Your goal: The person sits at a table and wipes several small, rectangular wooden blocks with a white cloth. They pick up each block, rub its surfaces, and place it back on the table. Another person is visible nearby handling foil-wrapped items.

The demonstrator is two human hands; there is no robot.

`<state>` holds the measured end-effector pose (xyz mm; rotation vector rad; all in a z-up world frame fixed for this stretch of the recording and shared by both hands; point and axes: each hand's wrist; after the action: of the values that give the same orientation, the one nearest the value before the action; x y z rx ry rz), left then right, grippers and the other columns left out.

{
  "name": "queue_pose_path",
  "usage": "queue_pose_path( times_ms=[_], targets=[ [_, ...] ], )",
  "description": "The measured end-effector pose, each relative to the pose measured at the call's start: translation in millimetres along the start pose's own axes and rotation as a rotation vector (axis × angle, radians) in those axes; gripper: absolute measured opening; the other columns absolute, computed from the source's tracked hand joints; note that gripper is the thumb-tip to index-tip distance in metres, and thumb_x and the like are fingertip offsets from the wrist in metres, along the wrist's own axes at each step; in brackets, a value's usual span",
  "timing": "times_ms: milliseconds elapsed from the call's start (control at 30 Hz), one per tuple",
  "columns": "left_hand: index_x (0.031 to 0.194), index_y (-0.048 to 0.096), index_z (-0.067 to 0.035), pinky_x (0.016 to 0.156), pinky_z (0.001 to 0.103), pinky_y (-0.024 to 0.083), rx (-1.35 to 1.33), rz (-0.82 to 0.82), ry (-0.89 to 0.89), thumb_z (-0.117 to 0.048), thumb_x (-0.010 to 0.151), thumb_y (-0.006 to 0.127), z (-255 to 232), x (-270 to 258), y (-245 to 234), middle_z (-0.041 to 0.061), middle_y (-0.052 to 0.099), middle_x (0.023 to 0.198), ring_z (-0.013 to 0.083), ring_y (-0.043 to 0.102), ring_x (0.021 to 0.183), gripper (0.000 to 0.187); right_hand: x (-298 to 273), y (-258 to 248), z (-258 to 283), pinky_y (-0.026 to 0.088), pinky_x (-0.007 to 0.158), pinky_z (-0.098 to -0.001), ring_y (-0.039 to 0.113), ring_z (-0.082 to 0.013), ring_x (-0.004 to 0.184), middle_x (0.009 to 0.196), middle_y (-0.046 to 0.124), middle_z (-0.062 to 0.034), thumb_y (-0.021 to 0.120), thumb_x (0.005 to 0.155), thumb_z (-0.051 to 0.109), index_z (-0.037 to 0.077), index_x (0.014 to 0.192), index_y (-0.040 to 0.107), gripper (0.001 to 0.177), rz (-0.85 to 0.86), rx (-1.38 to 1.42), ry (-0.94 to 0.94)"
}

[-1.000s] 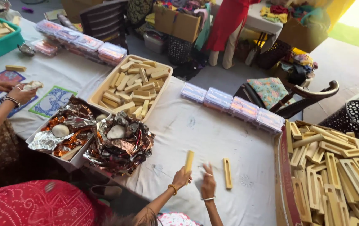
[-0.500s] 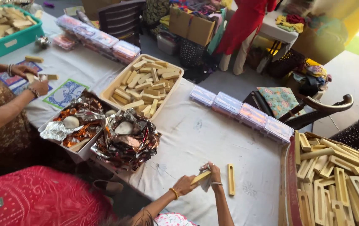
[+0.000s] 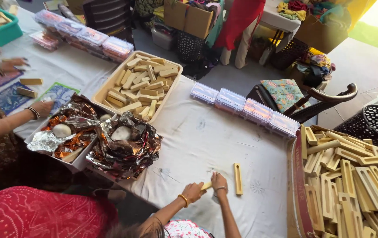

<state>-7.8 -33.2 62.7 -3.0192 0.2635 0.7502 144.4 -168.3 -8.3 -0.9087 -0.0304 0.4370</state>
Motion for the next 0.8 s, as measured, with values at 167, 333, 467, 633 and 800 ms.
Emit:
queue_pose_path(
  times_ms=[167, 333, 467, 633, 800],
  targets=[
    [0.108, 0.066, -0.004, 0.044, 0.025, 0.045, -0.153, 0.019, -0.025, -0.047, 0.101, 0.064, 9, -6, -2, -0.003, 0.058, 0.068, 0.0099, 0.055, 0.055, 0.043, -9, -1, 13, 0.054, 0.073, -0.0433, 0.070, -0.0283, 0.077, 0.082, 0.075, -0.0106, 0.051, 0.104, 0.044, 0.010, 0.088, 0.073, 0.044, -0.044, 0.269, 0.067],
    [0.118, 0.066, -0.007, 0.041, 0.013, 0.036, -0.798, 0.463, -0.056, -0.055, 0.103, 0.057, 21, -3, -18, -0.006, 0.054, 0.069, -0.0013, 0.045, 0.050, 0.051, -16, -15, 34, 0.054, 0.071, -0.0402, 0.061, -0.0234, 0.070, 0.070, 0.059, -0.0037, 0.054, 0.104, 0.038, 0.011, 0.081, 0.059, 0.036, 0.303, 1.538, 0.160],
    [0.116, 0.063, -0.009, 0.043, 0.014, 0.032, -0.705, 0.426, -0.053, -0.053, 0.107, 0.059, 23, 5, -21, -0.006, 0.053, 0.075, -0.0001, 0.041, 0.054, 0.045, -30, -22, 42, 0.051, 0.070, -0.0342, 0.052, -0.0173, 0.068, 0.069, 0.048, 0.0003, 0.051, 0.108, 0.037, 0.014, 0.080, 0.051, 0.037, 0.364, 1.973, 0.021],
    [0.103, 0.072, -0.009, 0.043, 0.019, 0.041, -0.143, 0.082, -0.024, -0.049, 0.100, 0.064, -9, 1, -13, -0.004, 0.057, 0.069, 0.0041, 0.051, 0.052, 0.042, -36, -24, 26, 0.052, 0.073, -0.0384, 0.057, -0.0202, 0.072, 0.076, 0.058, -0.0043, 0.046, 0.107, 0.040, 0.011, 0.088, 0.056, 0.036, -0.072, 1.674, 0.101],
    [0.099, 0.071, -0.010, 0.051, 0.035, 0.054, 0.098, -0.261, 0.013, -0.042, 0.096, 0.063, -7, 14, -15, 0.006, 0.070, 0.070, 0.0193, 0.066, 0.057, 0.034, -51, -42, 69, 0.046, 0.098, -0.0530, 0.066, -0.0295, 0.111, 0.124, 0.073, -0.0100, 0.040, 0.113, 0.026, 0.010, 0.119, 0.071, 0.035, -0.601, 0.322, -0.433]
  ],
)
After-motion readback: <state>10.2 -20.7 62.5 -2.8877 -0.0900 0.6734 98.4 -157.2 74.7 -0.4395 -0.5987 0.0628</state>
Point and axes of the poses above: each hand's wrist, its own x-axis towards the middle knuckle, its own y-axis out of the palm, z = x × y
